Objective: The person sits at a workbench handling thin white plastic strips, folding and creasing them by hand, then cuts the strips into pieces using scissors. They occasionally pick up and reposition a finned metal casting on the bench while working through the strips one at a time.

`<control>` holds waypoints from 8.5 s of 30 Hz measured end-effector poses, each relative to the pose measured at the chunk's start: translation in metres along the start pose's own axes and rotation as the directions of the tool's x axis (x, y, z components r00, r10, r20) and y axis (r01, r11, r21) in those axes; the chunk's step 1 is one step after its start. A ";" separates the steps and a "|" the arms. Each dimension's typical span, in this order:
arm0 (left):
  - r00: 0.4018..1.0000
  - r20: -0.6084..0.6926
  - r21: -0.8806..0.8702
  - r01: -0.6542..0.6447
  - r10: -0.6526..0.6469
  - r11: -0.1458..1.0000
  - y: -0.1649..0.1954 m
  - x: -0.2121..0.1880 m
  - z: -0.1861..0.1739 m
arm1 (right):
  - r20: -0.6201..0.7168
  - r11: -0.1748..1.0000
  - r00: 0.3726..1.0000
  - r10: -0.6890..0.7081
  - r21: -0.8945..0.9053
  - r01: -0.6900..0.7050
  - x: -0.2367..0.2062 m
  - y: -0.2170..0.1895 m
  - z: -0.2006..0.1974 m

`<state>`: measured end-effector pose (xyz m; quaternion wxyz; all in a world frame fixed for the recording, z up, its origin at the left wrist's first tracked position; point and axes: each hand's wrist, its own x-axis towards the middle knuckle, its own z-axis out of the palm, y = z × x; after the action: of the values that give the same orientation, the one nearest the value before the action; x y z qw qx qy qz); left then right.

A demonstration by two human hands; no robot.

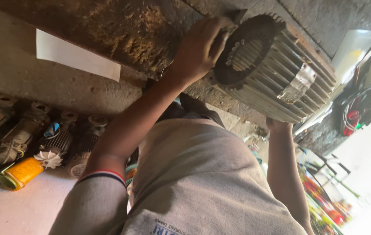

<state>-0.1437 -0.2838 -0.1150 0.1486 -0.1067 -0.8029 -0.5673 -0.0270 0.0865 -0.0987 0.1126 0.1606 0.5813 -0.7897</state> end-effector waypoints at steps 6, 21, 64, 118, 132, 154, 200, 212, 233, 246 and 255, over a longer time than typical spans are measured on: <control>0.989 0.135 -0.032 0.062 -0.057 0.998 0.001 0.009 0.000 | -0.039 0.995 0.999 0.012 0.101 -0.008 -0.006 0.006 -0.009; 0.979 0.203 -0.065 0.041 -0.027 0.997 0.010 0.019 0.008 | 0.018 0.999 1.000 -0.025 0.046 0.024 -0.004 0.005 -0.012; 0.935 -0.104 0.164 -0.321 0.340 0.933 0.247 -0.141 0.122 | 0.358 -0.076 0.797 -0.487 -0.926 0.370 0.009 -0.083 -0.185; 0.967 0.245 -0.104 0.100 -0.071 0.990 0.379 -0.157 0.273 | 0.417 0.835 0.835 -0.359 -0.256 0.487 -0.185 -0.166 -0.179; 0.964 0.243 -0.001 0.115 -0.111 0.993 0.360 -0.165 0.267 | 0.543 0.525 0.709 -0.449 -0.482 0.701 -0.173 -0.170 -0.184; 0.979 0.202 0.032 -0.035 0.028 0.999 0.389 -0.158 0.284 | 0.439 0.472 0.731 -0.522 -0.566 0.676 -0.201 -0.191 -0.176; 0.781 0.579 0.494 -0.566 0.236 0.660 0.175 -0.182 0.328 | -0.079 0.151 0.890 -0.449 -0.989 -0.011 -0.076 -0.034 -0.270; 0.774 0.625 0.502 -0.500 0.103 0.706 0.164 -0.192 0.326 | 0.043 0.224 0.951 -0.307 -0.968 0.116 -0.072 -0.018 -0.177; 0.758 0.640 0.474 -0.521 0.129 0.709 0.167 -0.186 0.316 | 0.107 -0.129 0.983 -0.146 -0.988 0.089 -0.073 -0.017 -0.173; 0.686 0.669 0.304 -0.605 0.287 0.735 0.178 -0.141 0.319 | -0.386 0.614 0.918 0.087 -0.705 -0.355 -0.088 -0.056 -0.162; 0.640 0.518 -0.392 -0.413 0.568 0.822 0.276 -0.161 0.244 | -0.165 0.988 0.976 -0.141 -0.094 0.126 -0.120 -0.090 -0.144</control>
<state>0.0718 0.0383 -0.0064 0.0147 -0.5171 -0.6720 -0.5298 0.0681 0.2494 -0.0123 0.0156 0.1836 0.6306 -0.7539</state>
